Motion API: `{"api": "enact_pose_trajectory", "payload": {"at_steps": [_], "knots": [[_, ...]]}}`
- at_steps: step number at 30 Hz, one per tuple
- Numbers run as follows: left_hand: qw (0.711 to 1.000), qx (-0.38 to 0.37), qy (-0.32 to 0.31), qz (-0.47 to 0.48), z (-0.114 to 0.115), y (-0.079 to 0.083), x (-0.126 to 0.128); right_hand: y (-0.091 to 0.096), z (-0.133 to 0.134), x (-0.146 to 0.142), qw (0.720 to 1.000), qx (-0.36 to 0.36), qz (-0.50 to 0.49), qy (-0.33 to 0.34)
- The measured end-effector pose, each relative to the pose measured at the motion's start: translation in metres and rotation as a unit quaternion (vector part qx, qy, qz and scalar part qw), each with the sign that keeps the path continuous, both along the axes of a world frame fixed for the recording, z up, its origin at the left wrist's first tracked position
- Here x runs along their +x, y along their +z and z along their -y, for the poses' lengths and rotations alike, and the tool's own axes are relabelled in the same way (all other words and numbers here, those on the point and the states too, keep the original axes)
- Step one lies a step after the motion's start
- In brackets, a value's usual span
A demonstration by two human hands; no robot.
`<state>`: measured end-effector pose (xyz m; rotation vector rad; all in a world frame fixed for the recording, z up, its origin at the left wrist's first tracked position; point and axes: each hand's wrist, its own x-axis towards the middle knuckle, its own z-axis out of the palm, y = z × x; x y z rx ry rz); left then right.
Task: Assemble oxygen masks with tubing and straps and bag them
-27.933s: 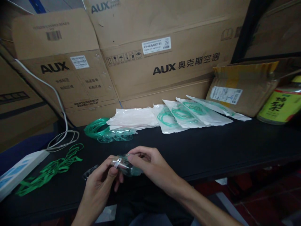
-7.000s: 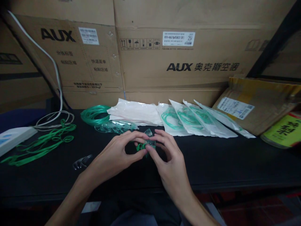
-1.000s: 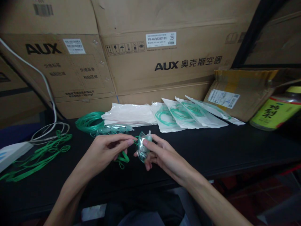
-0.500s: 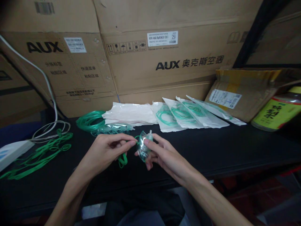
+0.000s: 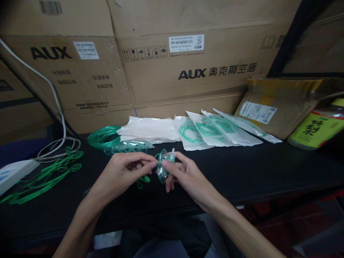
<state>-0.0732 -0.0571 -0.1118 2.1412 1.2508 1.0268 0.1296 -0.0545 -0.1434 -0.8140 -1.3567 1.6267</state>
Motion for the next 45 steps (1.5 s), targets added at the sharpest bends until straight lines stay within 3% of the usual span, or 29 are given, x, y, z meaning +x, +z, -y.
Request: {"api": "enact_pose_trajectory", "payload": {"at_steps": [3,11,15,18,20,22,28,39,45], "knots": [[1.000,-0.003,0.004,0.005,0.000,0.000,-0.001,-0.003,-0.001,0.000,1.000,0.016,0.021,-0.004],[0.989,-0.137,-0.056,0.024,0.005,0.007,0.001,-0.005,-0.004,0.001,0.999,0.005,0.038,0.005],[0.988,-0.138,-0.064,-0.008,0.004,0.008,0.002,-0.005,-0.005,0.000,0.999,0.001,0.042,-0.001],[0.993,-0.112,-0.037,-0.021,0.003,0.004,0.002,-0.007,-0.007,0.000,0.992,0.064,0.061,-0.095],[0.994,-0.105,-0.027,-0.024,0.002,0.001,0.001,-0.008,-0.007,0.001,0.970,0.139,0.087,-0.182],[0.994,-0.101,-0.021,-0.033,0.002,-0.001,0.002,-0.008,-0.005,0.002,0.944,0.213,0.121,-0.222],[0.994,-0.095,-0.015,-0.059,0.002,-0.003,0.003,-0.003,0.005,0.000,0.893,0.356,0.200,-0.190],[0.994,-0.070,-0.016,-0.080,0.003,-0.001,0.008,-0.008,0.003,-0.004,0.861,0.427,0.218,-0.168],[0.991,-0.049,0.016,-0.120,0.002,-0.004,0.008,-0.014,-0.001,0.000,0.835,0.438,0.299,-0.145]]}}
